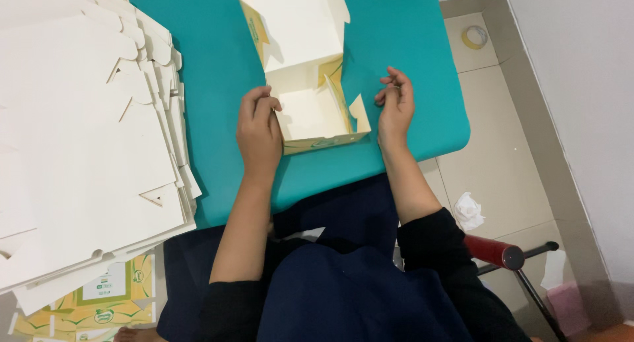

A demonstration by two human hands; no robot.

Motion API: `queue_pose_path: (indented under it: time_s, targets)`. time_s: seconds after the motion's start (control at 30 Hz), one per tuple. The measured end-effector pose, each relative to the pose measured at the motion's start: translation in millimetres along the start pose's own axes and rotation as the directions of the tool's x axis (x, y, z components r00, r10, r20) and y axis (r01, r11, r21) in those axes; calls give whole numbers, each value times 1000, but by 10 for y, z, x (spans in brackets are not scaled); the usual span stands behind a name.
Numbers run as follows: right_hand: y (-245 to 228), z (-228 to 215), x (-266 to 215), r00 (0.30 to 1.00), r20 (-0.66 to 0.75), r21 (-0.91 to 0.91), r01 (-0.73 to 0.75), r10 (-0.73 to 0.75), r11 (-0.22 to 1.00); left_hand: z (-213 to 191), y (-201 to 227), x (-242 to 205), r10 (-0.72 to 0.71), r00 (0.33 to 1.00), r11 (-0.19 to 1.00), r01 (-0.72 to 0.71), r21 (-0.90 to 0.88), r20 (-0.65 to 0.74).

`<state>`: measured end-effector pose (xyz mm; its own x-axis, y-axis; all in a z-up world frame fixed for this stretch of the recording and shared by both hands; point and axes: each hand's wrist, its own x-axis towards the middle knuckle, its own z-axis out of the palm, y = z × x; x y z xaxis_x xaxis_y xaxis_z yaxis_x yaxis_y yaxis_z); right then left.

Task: The person assembles flat cardboard pieces into small rectangular boxes by folding the sides and tucking the flaps into slots. They repeat this process for multiple boxes, stacking the finished ones on the table.

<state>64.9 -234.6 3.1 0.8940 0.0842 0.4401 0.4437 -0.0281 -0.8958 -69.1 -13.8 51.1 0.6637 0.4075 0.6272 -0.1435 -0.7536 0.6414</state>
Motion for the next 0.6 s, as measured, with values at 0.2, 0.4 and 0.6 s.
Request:
queue_pose_path:
  time_s: [0.2, 0.4, 0.6]
  targets:
    - [-383, 194, -24, 893, 300, -200, 401, -334, 894, -158, 13, 66, -242, 967, 893, 252, -374, 72]
    - [-299, 293, -137, 737, 511, -250, 619, -442, 744, -340, 94, 105, 6, 969, 989, -43, -144, -246]
    - [-260, 394, -85, 663, 646, -308, 680, -379, 665, -260, 724, -99, 182, 924, 969, -227, 100, 335]
